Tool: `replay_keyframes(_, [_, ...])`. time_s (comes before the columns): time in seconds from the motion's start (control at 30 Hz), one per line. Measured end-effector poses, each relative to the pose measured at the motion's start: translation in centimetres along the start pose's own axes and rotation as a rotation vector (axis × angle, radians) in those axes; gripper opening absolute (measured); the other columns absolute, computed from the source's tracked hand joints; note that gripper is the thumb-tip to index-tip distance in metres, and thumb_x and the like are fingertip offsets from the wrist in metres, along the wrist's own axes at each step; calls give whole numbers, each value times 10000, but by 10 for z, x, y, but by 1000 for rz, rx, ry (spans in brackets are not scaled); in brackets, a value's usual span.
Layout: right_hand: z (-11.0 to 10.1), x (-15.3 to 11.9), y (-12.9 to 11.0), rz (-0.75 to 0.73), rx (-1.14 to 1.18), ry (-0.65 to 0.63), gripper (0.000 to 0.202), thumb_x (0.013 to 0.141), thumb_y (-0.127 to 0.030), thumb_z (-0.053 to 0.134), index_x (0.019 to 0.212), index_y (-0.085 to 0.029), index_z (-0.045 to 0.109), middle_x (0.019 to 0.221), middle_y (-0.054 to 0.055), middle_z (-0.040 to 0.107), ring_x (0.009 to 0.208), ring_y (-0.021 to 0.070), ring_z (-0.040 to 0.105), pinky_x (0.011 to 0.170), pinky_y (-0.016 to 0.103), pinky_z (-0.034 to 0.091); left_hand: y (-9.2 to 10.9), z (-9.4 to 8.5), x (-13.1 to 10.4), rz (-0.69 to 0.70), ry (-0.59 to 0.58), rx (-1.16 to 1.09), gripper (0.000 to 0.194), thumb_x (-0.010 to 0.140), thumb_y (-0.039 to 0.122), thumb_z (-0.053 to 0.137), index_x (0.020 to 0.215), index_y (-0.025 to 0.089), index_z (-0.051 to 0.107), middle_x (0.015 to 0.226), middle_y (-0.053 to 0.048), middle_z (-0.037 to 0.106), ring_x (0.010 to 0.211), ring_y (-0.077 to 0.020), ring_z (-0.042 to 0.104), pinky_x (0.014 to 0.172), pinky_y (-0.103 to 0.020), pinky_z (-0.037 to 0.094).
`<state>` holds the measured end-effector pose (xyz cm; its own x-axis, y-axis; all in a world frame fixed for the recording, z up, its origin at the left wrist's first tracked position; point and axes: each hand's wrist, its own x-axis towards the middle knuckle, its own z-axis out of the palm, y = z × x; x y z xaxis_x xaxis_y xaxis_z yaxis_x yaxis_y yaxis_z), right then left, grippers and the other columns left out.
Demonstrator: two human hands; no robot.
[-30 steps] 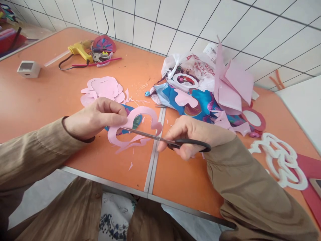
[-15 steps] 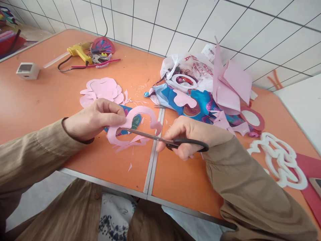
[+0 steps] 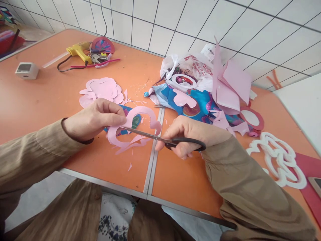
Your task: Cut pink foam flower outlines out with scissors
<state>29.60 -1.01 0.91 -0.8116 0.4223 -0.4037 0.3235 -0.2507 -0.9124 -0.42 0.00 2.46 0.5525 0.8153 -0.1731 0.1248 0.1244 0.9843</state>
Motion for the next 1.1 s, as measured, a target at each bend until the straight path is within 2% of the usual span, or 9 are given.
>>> replay_keyframes(0.2, [1, 1, -2, 19, -29, -10, 619, 697, -581, 852, 1117, -135, 768, 541, -19, 642, 395, 87, 555, 388, 168, 399, 0, 0, 1, 22, -6, 11, 223, 739, 201, 676, 527, 145, 634, 443, 3, 561, 412, -79, 442, 442, -221, 314])
replay_keyframes(0.47, [5, 1, -4, 34, -14, 54, 539, 701, -532, 863, 1053, -132, 782, 486, -27, 605, 354, 85, 499, 354, 171, 372, 0, 0, 1, 0, 5, 16, 242, 732, 232, 684, 505, 167, 629, 425, 9, 541, 388, -76, 419, 444, -231, 341])
replay_keyframes(0.73, [1, -2, -3, 29, -51, 36, 490, 723, -491, 864, 1078, -161, 792, 512, -25, 622, 380, 73, 531, 384, 150, 396, -4, -1, 1, 7, 2, 0, 217, 715, 218, 691, 517, 146, 640, 437, 2, 554, 403, -84, 457, 433, -215, 296])
replay_keyframes(0.93, [6, -3, -11, 85, -130, 78, 610, 699, -582, 846, 1121, -144, 791, 496, -31, 579, 368, 82, 522, 368, 175, 378, -8, 0, 4, -35, 37, -16, 283, 714, 134, 714, 457, 143, 596, 395, 25, 459, 361, -81, 435, 430, -218, 318])
replay_keyframes(1.1, [16, -2, -17, 100, -147, 189, 641, 636, -667, 837, 1035, -165, 824, 483, -40, 542, 375, 59, 473, 396, 189, 336, -11, 0, 5, -8, 9, -34, 264, 719, 144, 716, 474, 130, 621, 408, 11, 509, 371, -89, 459, 421, -205, 313])
